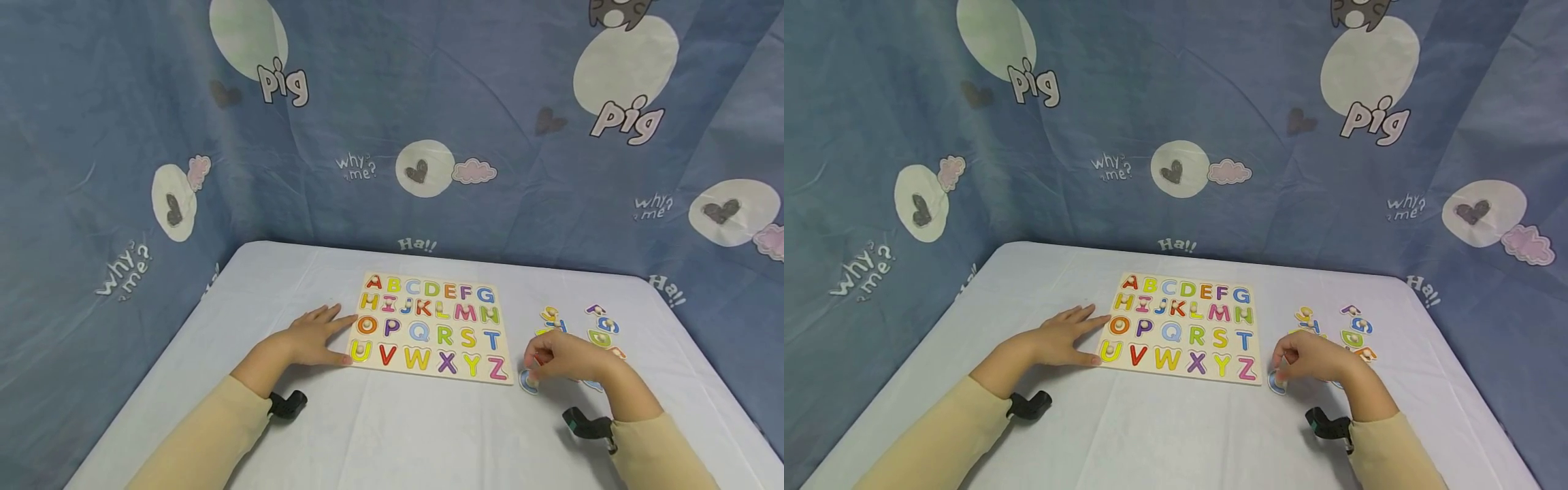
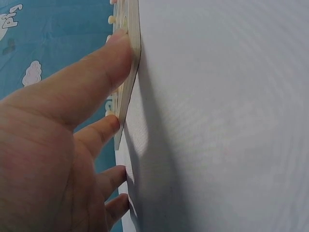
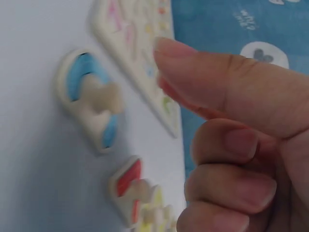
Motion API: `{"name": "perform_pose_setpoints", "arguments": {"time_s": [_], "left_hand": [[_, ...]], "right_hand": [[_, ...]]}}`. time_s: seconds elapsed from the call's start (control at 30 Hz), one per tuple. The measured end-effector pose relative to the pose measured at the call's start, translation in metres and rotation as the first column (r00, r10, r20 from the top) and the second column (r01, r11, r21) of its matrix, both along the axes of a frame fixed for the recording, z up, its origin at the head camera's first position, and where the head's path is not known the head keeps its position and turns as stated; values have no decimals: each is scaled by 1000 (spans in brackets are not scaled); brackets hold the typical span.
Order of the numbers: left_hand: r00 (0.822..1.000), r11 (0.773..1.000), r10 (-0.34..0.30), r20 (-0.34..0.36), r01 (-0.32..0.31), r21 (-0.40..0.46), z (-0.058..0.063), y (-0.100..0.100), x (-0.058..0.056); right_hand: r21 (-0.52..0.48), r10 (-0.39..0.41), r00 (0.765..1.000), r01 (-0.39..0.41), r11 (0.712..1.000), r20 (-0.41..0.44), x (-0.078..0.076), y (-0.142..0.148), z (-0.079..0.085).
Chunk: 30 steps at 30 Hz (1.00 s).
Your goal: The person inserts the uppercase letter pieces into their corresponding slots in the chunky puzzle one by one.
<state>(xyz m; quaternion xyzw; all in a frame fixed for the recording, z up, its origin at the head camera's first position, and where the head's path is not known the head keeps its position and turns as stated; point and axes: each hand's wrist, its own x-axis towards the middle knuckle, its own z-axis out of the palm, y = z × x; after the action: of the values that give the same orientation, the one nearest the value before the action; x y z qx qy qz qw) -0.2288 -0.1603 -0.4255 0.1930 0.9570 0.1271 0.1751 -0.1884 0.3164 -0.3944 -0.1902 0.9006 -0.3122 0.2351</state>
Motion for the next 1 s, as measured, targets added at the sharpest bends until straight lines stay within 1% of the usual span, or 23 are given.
{"name": "perform_pose_setpoints", "arguments": {"time_s": [0.1,0.27,0.47,0.6,0.77,0.87,1.0], "left_hand": [[1000,1000,2,0,-2,2,1,0,0],[1000,1000,5,4,-5,4,2,1,1],[1000,1000,6,4,-6,0,3,1,1],[1000,1000,1,3,-1,-2,3,1,1],[1000,1000,-4,0,4,-4,2,1,1],[1000,1000,-5,-1,4,-6,1,1,1],[1000,1000,-2,-2,2,-3,0,1,0]], "right_hand": [[8,17,1000,-17,1000,-7,1,0,-7],[33,19,1000,-18,999,-7,-1,0,-14],[49,4,1000,-5,999,13,-1,0,-17],[57,4,1000,-5,998,17,-1,1,-16],[74,-4,1000,3,997,19,-5,0,-4],[84,-24,1000,23,996,16,-10,-3,7],[109,-33,999,35,993,-19,-21,-14,26]]}}
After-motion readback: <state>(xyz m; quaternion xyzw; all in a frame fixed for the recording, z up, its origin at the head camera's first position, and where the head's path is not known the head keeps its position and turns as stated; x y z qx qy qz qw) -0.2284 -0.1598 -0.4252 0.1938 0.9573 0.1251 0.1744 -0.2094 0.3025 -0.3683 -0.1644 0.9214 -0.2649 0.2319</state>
